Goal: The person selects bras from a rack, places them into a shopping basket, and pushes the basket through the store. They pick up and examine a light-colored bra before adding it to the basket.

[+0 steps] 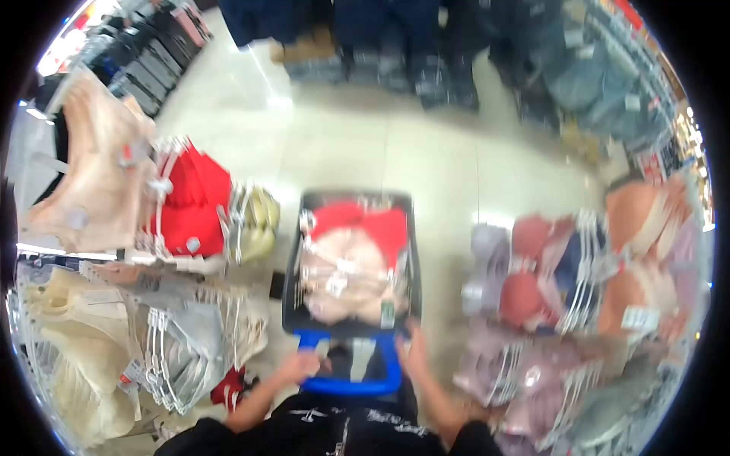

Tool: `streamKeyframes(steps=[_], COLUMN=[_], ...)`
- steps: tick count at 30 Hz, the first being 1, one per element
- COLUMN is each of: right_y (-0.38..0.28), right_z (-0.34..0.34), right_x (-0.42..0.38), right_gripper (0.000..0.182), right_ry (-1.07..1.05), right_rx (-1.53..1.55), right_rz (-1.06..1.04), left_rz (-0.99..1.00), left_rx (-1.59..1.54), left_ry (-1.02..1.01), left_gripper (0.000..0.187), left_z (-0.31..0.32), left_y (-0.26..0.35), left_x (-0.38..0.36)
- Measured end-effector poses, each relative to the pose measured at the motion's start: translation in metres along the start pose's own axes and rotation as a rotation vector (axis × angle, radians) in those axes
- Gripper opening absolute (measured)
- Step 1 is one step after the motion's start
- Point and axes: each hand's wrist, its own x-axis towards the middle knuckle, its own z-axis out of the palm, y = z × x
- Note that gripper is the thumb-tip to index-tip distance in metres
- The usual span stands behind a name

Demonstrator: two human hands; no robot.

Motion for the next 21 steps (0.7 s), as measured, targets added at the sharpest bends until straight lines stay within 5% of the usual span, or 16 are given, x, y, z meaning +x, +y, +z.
streamKeyframes(steps=[1,2,3,4,5,6,9,11,15,17,18,21], right_y=[-0.048,-0.056,-0.019,-0.021,-0.071,-0.078,-0.067,-0.058,-0.043,-0.070,-0.076,-0.110], right_z=[-0.018,-0.016,0.000,-0.002,-0.023,-0.024,-0.028,-0.035,-0.055,-0.076,-0.079,-0.083], right_x=[-0.017,-0.032,-0.046,-0.040,-0.028,-0.013,0.039,0.073,0.117,0.132,0.147,0.192], right_gripper=[0.035,0.023,0.020,0.018,0.018,0.018,0.019,0.019,0.020,0.026,0.028,0.031], right_ry=[-0.052,-0.162,-0.324,-0.535,-0.677,-0.779,-0.964,-1.032,-1.006,-0.690,-0.604,-0.540], right_rx=[-0.029,0.236,0.514,0.452,0.377,0.336,0.272,0.225,0.117,-0.024,0.037,0.078], right_rz=[-0.086,0.117,0.211,0.021,0.241,0.183,-0.025,-0.108,-0.241,-0.262,-0.379,-0.426], left_rz=[-0.014,0.035,0.027,0.031,0.038,0.009,-0.083,0.009,0.028,-0.177,-0.172,-0.008], left_rx=[0.371,0.629,0.471,0.476,0.474,0.473,0.391,0.397,0.327,0.240,0.329,0.381], left_ry=[0.012,0.097,0.331,0.355,0.381,0.371,0.227,0.305,0.396,0.459,0.631,0.696], left_gripper=[0.024,0.026,0.027,0.028,0.029,0.027,0.022,0.022,0.021,0.019,0.019,0.024], left_z=[0.014,0.016,0.026,0.026,0.024,0.023,0.015,0.013,0.031,0.040,0.042,0.002], left_y=[0.028,0.048,0.031,0.028,0.028,0.029,0.009,0.015,0.023,0.068,0.113,0.098], left_x=[-0.014,-0.019,-0.021,-0.022,-0.019,-0.013,-0.001,0.034,0.066,0.080,0.088,0.127])
